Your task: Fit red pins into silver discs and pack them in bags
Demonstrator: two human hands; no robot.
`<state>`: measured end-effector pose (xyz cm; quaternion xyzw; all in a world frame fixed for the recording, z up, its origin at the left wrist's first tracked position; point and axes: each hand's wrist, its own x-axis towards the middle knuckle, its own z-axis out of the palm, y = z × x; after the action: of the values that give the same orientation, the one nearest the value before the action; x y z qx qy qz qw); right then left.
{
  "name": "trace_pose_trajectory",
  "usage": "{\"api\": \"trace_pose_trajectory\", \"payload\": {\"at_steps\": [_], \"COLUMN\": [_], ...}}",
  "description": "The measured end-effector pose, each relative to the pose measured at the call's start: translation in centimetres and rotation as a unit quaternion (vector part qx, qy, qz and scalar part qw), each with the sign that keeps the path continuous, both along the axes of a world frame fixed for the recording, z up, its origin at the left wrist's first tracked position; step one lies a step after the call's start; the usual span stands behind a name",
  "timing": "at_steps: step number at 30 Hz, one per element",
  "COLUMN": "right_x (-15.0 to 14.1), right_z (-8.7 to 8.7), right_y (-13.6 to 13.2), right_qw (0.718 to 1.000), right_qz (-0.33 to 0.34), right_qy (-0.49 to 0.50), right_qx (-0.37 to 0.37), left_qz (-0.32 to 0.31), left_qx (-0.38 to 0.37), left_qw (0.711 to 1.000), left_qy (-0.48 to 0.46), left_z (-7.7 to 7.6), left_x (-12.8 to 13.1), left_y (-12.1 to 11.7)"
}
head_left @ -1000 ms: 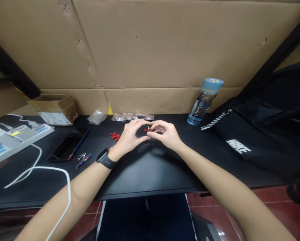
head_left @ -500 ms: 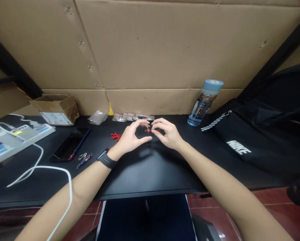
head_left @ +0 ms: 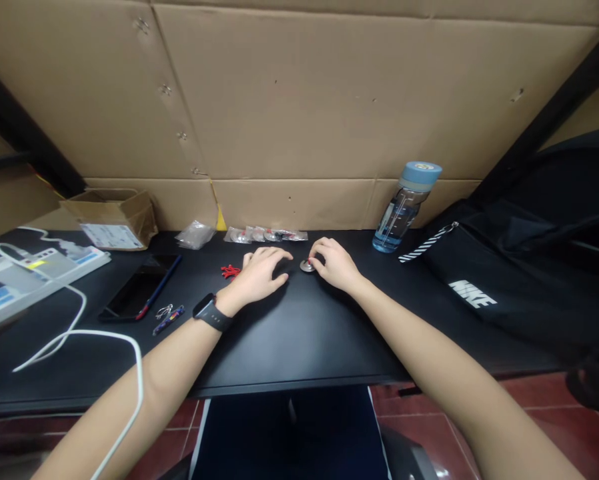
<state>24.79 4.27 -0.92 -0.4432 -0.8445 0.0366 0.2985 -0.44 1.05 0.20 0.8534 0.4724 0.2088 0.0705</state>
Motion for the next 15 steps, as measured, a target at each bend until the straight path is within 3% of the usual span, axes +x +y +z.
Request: {"api": "trace_pose_trajectory", "payload": {"at_steps": [6,11,15], "right_x": [3.5,7.4,7.9], "right_z": [1.2,2.2,2.3], "right_y": [1.6,2.6,2.8], "right_qw": [0.991,0.980,0.978], "right_qz": [-0.064,0.006,0.016], "right_qy": [-0.087,-0.105,-0.094], "right_qx": [-0.076,-0.167,-0.184], "left_qz": [0.053,0.101,0.104], "left_qx": [-0.053,-0.103,-0.095], "left_qw": [0.990,0.979,0.978], "left_qy": [0.118,0.146,0.153], "left_z": [1.6,2.3,2.3], "left_x": [-4.5,-5.7,-5.6], "left_y": [1.6,1.8,1.9]}}
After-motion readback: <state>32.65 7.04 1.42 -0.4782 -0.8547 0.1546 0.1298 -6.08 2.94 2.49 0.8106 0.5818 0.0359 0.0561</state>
